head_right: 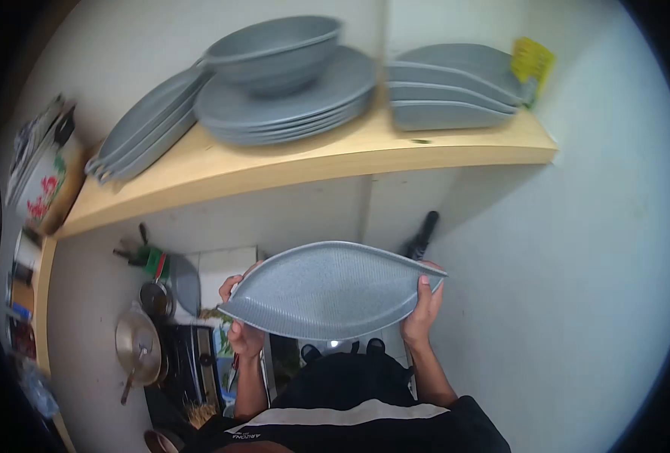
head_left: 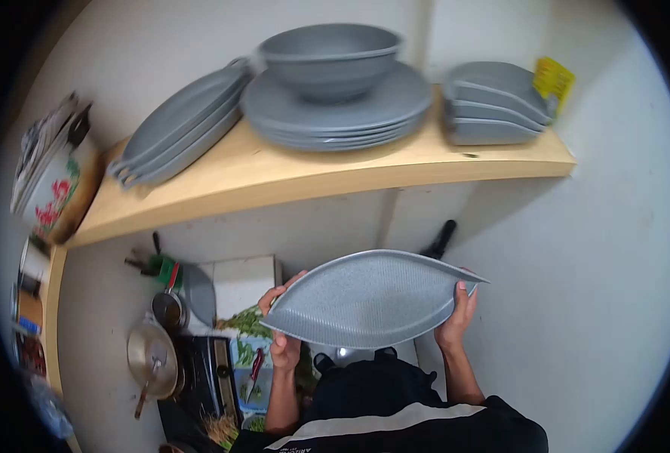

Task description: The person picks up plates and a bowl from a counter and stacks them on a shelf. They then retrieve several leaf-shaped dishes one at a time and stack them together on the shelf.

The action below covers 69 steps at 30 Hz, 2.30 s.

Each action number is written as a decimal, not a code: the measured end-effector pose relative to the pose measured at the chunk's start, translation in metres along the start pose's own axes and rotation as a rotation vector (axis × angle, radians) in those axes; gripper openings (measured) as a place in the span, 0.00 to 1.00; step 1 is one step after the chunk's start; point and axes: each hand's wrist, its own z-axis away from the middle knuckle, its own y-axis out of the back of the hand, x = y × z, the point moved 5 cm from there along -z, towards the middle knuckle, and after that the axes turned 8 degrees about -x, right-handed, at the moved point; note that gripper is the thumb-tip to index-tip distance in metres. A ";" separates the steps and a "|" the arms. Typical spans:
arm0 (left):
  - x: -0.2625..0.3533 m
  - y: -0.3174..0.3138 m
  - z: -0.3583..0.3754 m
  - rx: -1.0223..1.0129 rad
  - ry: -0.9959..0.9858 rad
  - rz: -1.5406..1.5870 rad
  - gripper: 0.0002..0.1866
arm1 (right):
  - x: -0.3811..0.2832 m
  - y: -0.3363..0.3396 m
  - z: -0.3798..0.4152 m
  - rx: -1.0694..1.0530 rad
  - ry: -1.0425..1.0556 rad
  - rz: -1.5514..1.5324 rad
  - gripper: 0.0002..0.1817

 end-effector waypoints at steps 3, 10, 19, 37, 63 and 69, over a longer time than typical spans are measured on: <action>-0.002 -0.048 -0.019 -0.146 0.026 0.023 0.46 | -0.025 0.035 -0.005 0.047 0.032 -0.046 0.27; -0.026 -0.116 -0.036 -0.288 -0.066 0.014 0.38 | -0.079 0.103 -0.025 0.063 0.097 0.023 0.35; 0.007 -0.157 -0.049 -0.313 -0.330 -0.271 0.26 | -0.185 0.100 -0.080 -0.208 0.325 -0.167 0.40; 0.148 -0.261 -0.174 -0.058 -0.863 -0.661 0.12 | -0.315 0.007 -0.226 -0.490 0.933 0.408 0.44; 0.121 -0.289 -0.236 -0.120 -0.429 -0.470 0.17 | -0.291 -0.001 -0.248 -0.249 0.994 0.478 0.14; 0.118 -0.290 -0.231 -0.129 -0.372 -0.491 0.17 | -0.283 0.005 -0.243 -0.216 1.008 0.522 0.12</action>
